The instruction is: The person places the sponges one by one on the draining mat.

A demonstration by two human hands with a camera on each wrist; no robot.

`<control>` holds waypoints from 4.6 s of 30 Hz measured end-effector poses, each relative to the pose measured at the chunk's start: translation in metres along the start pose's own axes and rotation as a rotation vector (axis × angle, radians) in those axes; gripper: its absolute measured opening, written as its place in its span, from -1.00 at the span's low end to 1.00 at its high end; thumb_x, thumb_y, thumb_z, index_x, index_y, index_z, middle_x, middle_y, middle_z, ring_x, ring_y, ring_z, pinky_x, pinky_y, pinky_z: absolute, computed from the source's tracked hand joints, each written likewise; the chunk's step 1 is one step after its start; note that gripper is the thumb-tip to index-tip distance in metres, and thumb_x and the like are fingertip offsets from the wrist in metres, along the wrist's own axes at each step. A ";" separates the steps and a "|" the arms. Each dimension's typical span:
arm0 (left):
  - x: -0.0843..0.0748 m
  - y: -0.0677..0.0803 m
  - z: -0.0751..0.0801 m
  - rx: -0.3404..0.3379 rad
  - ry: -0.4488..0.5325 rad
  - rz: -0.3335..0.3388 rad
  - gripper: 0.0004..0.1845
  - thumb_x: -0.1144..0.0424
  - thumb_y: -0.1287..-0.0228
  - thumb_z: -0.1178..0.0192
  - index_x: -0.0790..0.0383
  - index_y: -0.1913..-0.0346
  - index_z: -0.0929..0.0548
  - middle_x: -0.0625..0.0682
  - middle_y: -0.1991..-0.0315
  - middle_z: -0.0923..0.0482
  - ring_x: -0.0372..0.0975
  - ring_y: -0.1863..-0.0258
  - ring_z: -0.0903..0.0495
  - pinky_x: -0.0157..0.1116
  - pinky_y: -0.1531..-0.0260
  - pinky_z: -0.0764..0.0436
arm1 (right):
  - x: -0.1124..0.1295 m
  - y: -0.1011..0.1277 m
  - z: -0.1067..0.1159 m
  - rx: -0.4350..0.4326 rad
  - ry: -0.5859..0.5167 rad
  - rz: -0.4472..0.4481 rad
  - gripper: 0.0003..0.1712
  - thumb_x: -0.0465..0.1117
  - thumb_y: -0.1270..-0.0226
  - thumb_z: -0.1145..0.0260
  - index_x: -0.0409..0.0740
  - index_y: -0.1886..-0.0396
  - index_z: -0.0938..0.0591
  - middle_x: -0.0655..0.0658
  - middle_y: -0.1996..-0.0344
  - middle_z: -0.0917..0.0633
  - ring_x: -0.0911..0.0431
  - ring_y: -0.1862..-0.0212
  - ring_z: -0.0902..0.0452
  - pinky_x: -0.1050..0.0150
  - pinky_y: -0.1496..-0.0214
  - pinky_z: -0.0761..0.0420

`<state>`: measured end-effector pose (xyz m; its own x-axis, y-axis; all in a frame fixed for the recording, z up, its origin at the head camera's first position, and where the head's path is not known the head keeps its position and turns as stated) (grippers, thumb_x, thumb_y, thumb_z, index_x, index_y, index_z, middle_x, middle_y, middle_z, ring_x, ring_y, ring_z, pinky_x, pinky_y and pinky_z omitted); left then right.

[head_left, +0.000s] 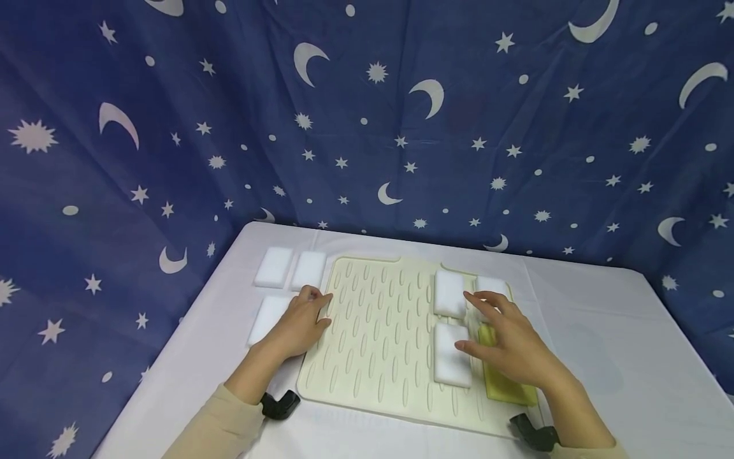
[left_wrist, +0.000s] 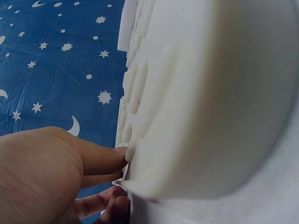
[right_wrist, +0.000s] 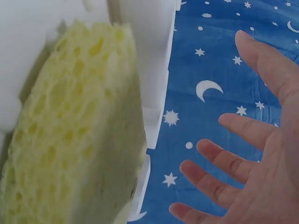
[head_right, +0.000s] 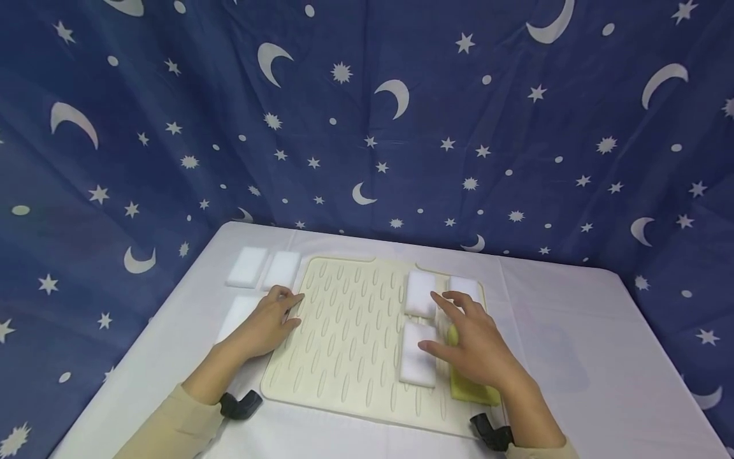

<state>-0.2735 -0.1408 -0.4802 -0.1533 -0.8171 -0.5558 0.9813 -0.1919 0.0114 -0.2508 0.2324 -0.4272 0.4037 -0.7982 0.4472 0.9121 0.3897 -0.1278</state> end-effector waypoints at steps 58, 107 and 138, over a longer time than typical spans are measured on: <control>0.000 0.001 0.000 -0.006 0.005 -0.014 -0.42 0.29 -0.44 -0.26 0.37 -0.45 -0.47 0.30 -0.33 -0.36 0.10 -0.21 -0.44 0.07 -0.25 -0.50 | -0.110 0.018 0.020 0.071 -0.123 -0.283 -0.33 -0.08 -0.48 -0.34 -0.15 -0.50 -0.43 -0.31 -0.21 -0.53 -0.17 -0.13 -0.53 -0.08 -0.04 -0.59; -0.011 0.004 0.017 0.003 -0.023 -0.001 -0.36 0.23 -0.43 -0.28 0.34 -0.50 -0.41 0.25 -0.29 -0.42 -0.04 -0.03 -0.49 -0.04 -0.07 -0.55 | -0.132 0.020 0.002 0.109 -0.190 -0.313 -0.40 -0.11 -0.45 -0.36 -0.06 -0.44 -0.50 -0.29 -0.21 -0.43 -0.07 -0.09 -0.35 0.16 0.05 -0.46; 0.017 0.032 0.069 0.135 -0.212 -0.065 -0.12 0.15 -0.12 -0.54 0.29 -0.49 -0.42 0.34 -0.49 -0.26 0.30 -0.46 -0.22 0.32 -0.40 -0.27 | -0.134 0.016 -0.001 0.091 -0.203 -0.333 -0.43 -0.17 -0.40 -0.36 -0.03 -0.39 -0.55 -0.26 -0.14 -0.44 -0.07 -0.05 -0.35 0.15 0.03 -0.43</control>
<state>-0.2523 -0.1988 -0.4318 -0.2504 -0.8934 -0.3729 0.9464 -0.3071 0.1002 -0.2905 0.3451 -0.4898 0.0565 -0.7840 0.6182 0.9767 0.1718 0.1287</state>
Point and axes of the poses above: each hand's wrist, its own y-axis away from the middle knuckle, its own z-axis out of the back of the hand, x = y × z, the point moved 5 cm from there along -y, towards the middle knuckle
